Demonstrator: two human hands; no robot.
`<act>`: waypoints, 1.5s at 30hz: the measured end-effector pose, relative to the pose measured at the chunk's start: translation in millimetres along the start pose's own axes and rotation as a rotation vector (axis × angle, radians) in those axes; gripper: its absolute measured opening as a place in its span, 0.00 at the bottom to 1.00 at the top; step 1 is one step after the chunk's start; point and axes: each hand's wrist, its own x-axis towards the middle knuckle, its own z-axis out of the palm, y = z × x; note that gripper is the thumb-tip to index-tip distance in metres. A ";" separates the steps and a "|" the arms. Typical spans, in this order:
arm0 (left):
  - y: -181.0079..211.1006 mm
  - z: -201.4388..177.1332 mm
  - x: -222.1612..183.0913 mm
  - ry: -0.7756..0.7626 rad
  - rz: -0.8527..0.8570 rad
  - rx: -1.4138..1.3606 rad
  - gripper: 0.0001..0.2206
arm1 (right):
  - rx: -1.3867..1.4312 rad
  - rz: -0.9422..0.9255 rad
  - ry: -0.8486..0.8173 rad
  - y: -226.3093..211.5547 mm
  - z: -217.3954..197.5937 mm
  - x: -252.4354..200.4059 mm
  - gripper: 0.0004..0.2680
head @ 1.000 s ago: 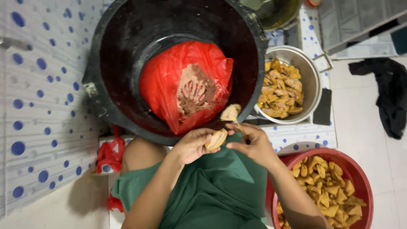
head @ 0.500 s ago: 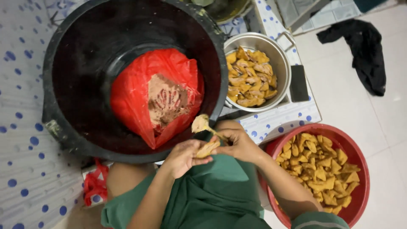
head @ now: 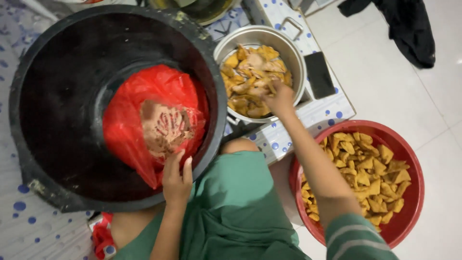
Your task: Stuffing fried tofu pieces with a meat mixture using a spoon
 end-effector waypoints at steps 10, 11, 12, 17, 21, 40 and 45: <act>14.0 -13.6 8.4 -0.131 0.026 -0.046 0.12 | 0.148 0.362 -0.366 -151.5 11.5 1.6 0.06; 13.3 -13.1 8.1 -0.122 0.030 -0.054 0.12 | 0.151 0.406 -0.416 -163.6 3.3 -0.1 0.07; 12.7 -13.4 7.3 -0.113 0.035 -0.061 0.12 | 0.153 0.450 -0.466 -176.1 -5.1 -2.4 0.08; 13.6 -13.8 8.9 -0.089 0.041 -0.069 0.11 | 0.232 0.535 -0.479 -189.5 -61.7 -19.1 0.19; 16.9 -15.6 10.9 -0.078 0.047 -0.065 0.11 | 0.180 0.198 -0.194 -46.4 -35.9 -37.6 0.15; 13.0 -6.6 8.8 -0.002 0.001 -0.035 0.08 | 0.059 0.329 -0.355 -119.9 59.7 -0.2 0.16; 15.9 -9.2 10.9 -0.019 0.002 -0.059 0.08 | 0.118 0.343 -0.290 -121.8 58.5 -1.2 0.15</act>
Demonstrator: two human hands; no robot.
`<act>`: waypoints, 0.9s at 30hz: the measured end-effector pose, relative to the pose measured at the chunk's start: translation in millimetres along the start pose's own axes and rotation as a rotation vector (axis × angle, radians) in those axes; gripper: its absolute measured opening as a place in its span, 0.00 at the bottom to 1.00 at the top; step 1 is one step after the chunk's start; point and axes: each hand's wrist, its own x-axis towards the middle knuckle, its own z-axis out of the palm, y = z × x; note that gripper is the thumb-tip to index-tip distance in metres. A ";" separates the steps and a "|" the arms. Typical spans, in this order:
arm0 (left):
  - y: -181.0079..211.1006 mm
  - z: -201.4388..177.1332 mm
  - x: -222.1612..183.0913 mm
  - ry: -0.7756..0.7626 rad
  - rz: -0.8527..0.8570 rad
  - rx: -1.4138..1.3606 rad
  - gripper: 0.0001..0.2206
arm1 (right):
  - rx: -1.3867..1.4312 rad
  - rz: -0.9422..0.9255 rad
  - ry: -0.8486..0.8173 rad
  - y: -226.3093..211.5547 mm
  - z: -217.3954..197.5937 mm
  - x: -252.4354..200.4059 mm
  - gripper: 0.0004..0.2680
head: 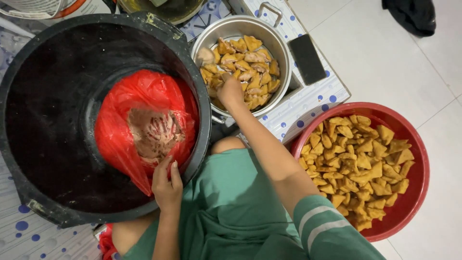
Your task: Stuffing fried tofu pieces with a meat mixture using a spoon
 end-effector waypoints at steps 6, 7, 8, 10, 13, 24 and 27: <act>-2.5 -0.7 -0.4 -0.016 0.062 0.044 0.08 | -0.019 -0.025 0.004 26.0 16.2 15.4 0.16; -3.0 -1.3 -1.0 -0.022 0.063 0.040 0.08 | -0.019 -0.018 0.007 28.8 17.1 15.5 0.16; -3.5 -2.2 -1.8 -0.019 0.064 0.060 0.08 | 0.049 -0.040 0.048 31.5 17.9 15.3 0.13; -6.8 -3.2 -2.0 -0.024 0.072 0.062 0.09 | 0.112 -0.051 0.106 42.1 5.9 7.9 0.11; -9.0 -1.2 -4.2 -0.021 0.119 0.011 0.08 | 0.143 -0.175 0.270 77.7 -39.2 -25.3 0.10; -13.1 -3.0 -6.7 -0.014 0.118 0.055 0.09 | 0.082 0.419 0.449 221.9 -233.6 -203.3 0.06; -12.8 -3.5 -9.5 -0.051 0.023 0.087 0.11 | 0.039 0.461 0.670 291.2 -256.2 -206.6 0.13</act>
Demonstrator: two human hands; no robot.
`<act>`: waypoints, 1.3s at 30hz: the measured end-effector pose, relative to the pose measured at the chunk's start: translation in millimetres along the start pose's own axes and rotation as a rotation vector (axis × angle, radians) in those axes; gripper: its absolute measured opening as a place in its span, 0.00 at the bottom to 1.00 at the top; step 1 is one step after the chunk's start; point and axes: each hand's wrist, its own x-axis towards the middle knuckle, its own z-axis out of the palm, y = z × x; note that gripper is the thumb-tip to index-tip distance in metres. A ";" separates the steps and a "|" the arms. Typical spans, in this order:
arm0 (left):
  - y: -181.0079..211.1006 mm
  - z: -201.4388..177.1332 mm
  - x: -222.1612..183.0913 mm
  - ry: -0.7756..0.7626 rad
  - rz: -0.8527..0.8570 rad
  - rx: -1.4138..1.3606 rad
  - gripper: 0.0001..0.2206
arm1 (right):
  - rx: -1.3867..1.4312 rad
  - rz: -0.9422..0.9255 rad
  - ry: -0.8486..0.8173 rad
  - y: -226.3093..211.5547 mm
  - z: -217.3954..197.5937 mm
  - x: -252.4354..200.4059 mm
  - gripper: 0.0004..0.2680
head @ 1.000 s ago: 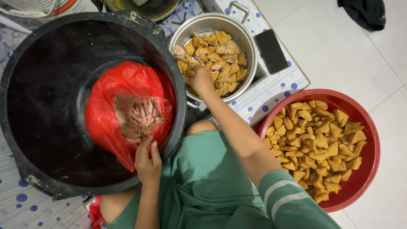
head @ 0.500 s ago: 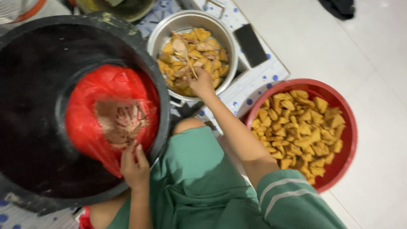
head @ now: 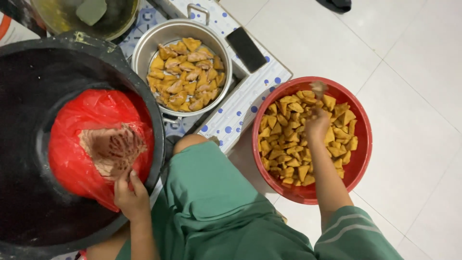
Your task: Stuffing fried tofu pieces with a meat mixture using a spoon
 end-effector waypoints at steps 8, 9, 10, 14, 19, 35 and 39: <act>7.0 -3.1 2.8 -0.009 -0.016 -0.023 0.11 | 0.039 0.280 0.045 3.2 -44.1 16.7 0.17; 5.8 -2.9 1.8 0.013 0.025 -0.018 0.10 | 0.138 0.353 0.074 -0.9 -47.2 12.4 0.12; 3.2 0.4 1.4 0.018 0.021 -0.014 0.10 | 0.139 0.347 0.069 60.0 -20.5 32.4 0.12; -9.0 7.4 -1.4 0.138 -0.051 -0.116 0.06 | -0.220 0.022 0.094 103.6 5.3 57.2 0.17; -2.1 3.9 2.0 0.275 -0.152 -0.257 0.06 | 0.085 -0.085 -0.078 14.8 -23.5 -1.0 0.14; 144.3 -63.3 -23.9 -0.328 -0.277 -0.871 0.33 | 0.809 -0.268 -1.116 -161.5 39.5 -267.8 0.13; 119.5 -55.1 -42.4 -0.301 -0.365 -0.764 0.24 | 0.751 -0.327 -1.128 -175.8 23.3 -299.2 0.12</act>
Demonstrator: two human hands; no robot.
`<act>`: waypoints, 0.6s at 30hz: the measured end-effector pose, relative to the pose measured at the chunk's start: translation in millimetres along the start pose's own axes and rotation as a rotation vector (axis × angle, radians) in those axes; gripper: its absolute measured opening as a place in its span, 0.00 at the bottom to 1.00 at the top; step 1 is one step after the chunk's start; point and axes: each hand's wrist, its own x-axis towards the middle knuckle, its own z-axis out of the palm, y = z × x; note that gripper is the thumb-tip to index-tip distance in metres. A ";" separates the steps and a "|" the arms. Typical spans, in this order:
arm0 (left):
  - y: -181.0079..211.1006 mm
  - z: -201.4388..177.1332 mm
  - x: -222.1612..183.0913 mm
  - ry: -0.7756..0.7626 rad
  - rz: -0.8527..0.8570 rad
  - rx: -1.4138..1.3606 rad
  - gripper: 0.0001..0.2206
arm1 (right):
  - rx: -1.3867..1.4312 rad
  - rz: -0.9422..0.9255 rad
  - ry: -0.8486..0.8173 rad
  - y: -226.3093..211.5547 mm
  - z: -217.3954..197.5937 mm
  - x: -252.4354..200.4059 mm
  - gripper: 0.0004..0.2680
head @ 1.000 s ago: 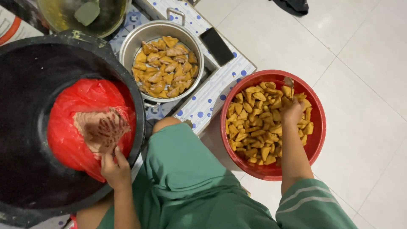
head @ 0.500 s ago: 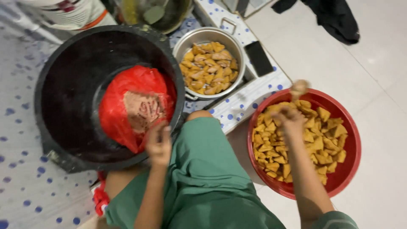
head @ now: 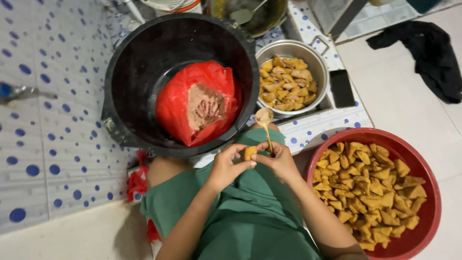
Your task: Stuffing fried tofu pieces with a meat mixture using a spoon
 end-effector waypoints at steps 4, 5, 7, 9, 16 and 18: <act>-28.0 -1.3 -3.7 0.018 -0.086 -0.251 0.24 | -0.195 -0.086 0.028 5.7 3.6 -6.4 0.09; -22.3 -2.2 -4.1 0.059 -0.089 -0.211 0.21 | -0.257 -0.124 0.045 4.4 7.8 -7.3 0.07; -13.0 -3.6 -4.5 0.107 -0.089 -0.176 0.18 | -0.324 -0.165 0.055 16.5 10.3 -1.6 0.05; -6.5 -4.7 -6.2 0.218 -0.037 0.065 0.16 | -0.385 -0.187 0.091 44.2 6.4 10.4 0.06; -37.6 1.3 -4.2 0.354 0.097 0.396 0.10 | -0.452 -0.212 0.086 18.2 34.0 5.5 0.06; -40.3 -2.2 -4.8 0.334 0.064 0.375 0.12 | -0.478 -0.230 0.064 19.3 36.0 6.3 0.06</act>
